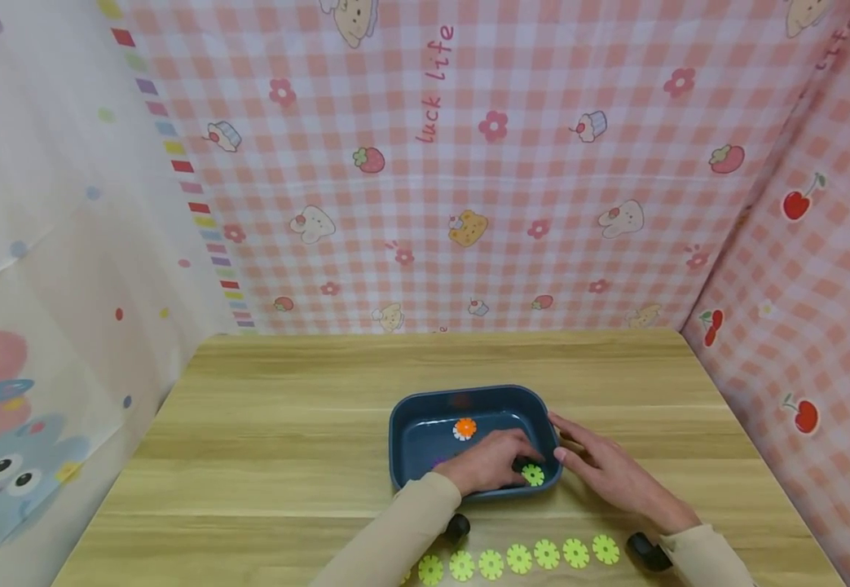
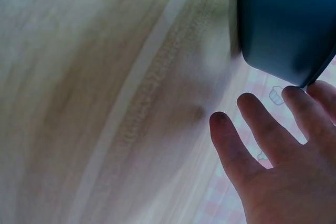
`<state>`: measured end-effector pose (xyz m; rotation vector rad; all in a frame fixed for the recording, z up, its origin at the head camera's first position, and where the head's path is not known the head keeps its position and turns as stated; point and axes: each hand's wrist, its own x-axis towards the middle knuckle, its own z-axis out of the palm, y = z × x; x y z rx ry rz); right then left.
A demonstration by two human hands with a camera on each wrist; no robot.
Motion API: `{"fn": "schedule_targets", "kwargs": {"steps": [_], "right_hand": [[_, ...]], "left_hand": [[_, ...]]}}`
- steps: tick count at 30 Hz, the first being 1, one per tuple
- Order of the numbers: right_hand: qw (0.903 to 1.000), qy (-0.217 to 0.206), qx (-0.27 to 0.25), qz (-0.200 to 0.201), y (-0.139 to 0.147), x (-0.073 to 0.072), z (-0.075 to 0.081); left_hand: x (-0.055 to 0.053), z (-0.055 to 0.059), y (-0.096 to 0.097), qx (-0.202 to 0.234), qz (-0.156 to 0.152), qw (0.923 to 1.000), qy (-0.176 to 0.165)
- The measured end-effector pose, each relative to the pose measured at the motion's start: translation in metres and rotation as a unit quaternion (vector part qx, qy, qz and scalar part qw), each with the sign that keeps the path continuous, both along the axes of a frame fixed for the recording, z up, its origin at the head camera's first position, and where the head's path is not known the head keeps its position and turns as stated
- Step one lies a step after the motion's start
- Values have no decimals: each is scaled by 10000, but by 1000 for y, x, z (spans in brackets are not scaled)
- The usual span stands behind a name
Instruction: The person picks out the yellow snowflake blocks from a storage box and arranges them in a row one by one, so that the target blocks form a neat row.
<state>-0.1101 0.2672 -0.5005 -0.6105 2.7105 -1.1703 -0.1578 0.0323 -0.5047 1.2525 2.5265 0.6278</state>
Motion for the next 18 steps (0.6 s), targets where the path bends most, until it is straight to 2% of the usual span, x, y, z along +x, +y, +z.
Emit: {"fn": "schedule_targets", "kwargs": {"steps": [7,15,18], "right_hand": [[10000,38,-27,5,0,-1,1],[9999,125,-68,60,1,-1,0],[9998,126,-108,95,1,-1,0]], "left_hand": [[0,1,1,-173,-119,9996,214],[2,3,1,-299,-217,9990,257],[2,4,2,-297,-138,9992,227]]}}
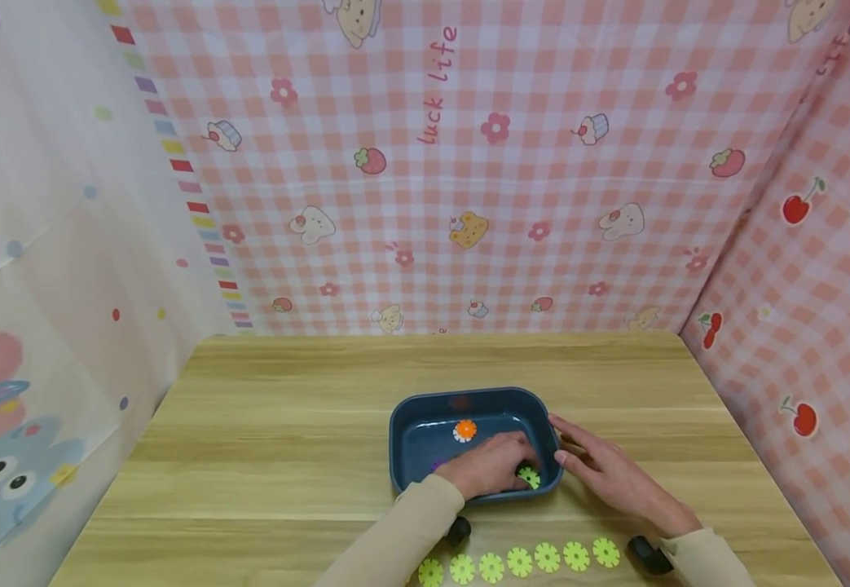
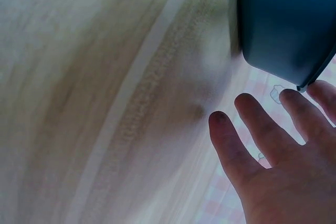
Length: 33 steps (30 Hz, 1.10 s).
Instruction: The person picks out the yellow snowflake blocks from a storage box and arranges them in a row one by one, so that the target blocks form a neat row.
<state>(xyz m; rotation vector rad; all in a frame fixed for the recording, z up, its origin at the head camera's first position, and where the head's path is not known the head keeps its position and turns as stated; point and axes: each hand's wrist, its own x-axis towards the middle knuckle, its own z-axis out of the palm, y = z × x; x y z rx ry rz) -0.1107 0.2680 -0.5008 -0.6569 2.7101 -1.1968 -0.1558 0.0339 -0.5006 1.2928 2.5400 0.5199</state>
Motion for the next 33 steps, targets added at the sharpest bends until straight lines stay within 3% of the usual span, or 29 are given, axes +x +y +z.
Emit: {"fn": "schedule_targets", "kwargs": {"steps": [10,17,24,30,33], "right_hand": [[9999,78,-68,-4,-1,1,-2],[9999,55,-100,-18,-2,1,-4],[9999,-10,15,-162,-3,2,-1],[9995,-205,86,-227,-4,3,2],[9994,-189,89,-267,-3,3,2]], "left_hand": [[0,1,-4,379,326,9985,-202],[3,16,-12,1127,683,9908,-305],[11,37,-29,1810,1231,9741,-569],[17,47,-49,2308,1770,9539,-745],[21,52,-58,2426,1943,9475,-749]]}}
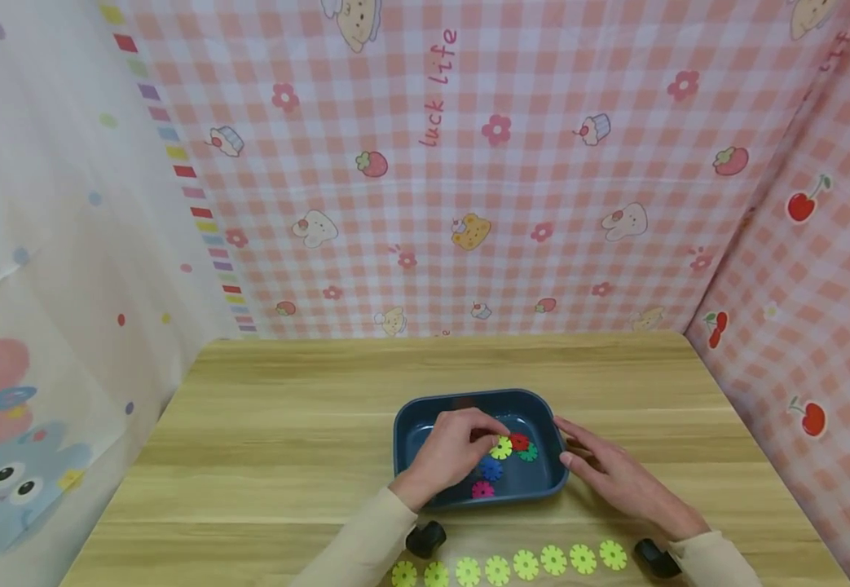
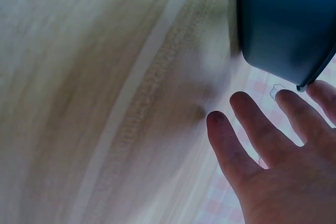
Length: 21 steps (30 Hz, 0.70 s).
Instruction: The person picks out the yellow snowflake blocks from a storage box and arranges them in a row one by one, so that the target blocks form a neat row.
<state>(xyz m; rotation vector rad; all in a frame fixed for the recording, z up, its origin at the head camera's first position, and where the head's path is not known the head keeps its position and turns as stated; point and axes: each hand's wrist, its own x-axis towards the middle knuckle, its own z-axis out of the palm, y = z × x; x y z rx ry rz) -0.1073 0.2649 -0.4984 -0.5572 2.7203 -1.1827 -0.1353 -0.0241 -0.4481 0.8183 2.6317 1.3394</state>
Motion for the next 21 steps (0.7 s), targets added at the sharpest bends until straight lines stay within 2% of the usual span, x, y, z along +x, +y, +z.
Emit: {"fn": "schedule_targets", "kwargs": {"steps": [10,16,21], "right_hand": [[10000,86,34,11,0,-3,-2],[10000,-44,-3,52,-1,-3,1],[9999,-126,89,50,-1,-1,3]], "left_hand": [[12,10,-31,189,121,9996,150],[20,14,-52,319,173,9993,0],[27,13,-71,320,205,9992,-84]]}}
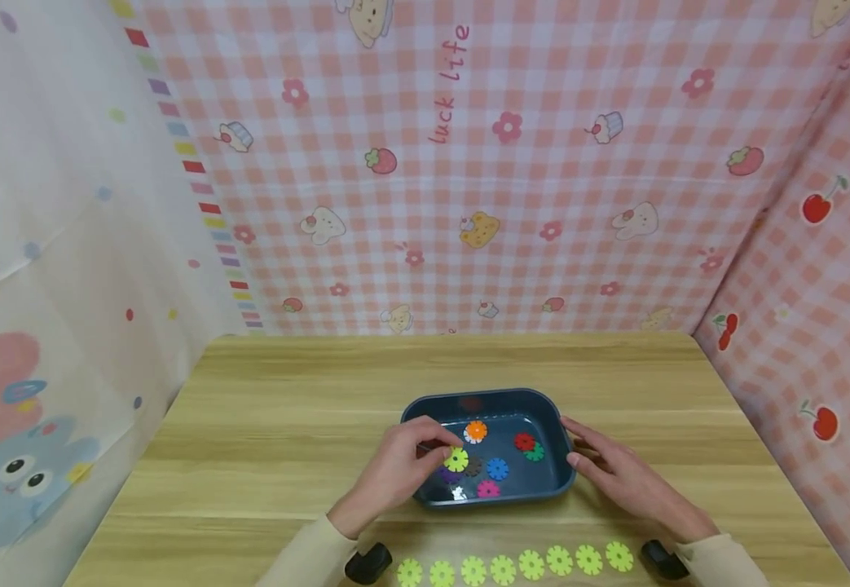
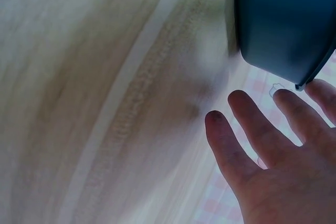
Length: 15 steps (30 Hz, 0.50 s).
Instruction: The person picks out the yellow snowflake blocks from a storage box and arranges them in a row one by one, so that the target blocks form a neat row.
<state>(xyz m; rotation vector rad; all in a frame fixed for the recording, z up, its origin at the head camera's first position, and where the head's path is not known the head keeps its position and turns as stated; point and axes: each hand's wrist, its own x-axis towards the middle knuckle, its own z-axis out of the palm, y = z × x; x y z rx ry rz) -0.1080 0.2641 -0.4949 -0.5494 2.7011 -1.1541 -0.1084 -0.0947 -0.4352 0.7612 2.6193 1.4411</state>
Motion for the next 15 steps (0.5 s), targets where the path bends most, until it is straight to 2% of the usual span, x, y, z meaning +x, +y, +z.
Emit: {"fn": "schedule_targets", "kwargs": {"steps": [6,15], "right_hand": [[10000,40,15,-9,0,0,0],[10000,-82,-35,37,0,1,-4]], "left_hand": [[7,-3,-22,-81,165,9998,17],[25,-17,-53,196,102,9991,-367]]}}
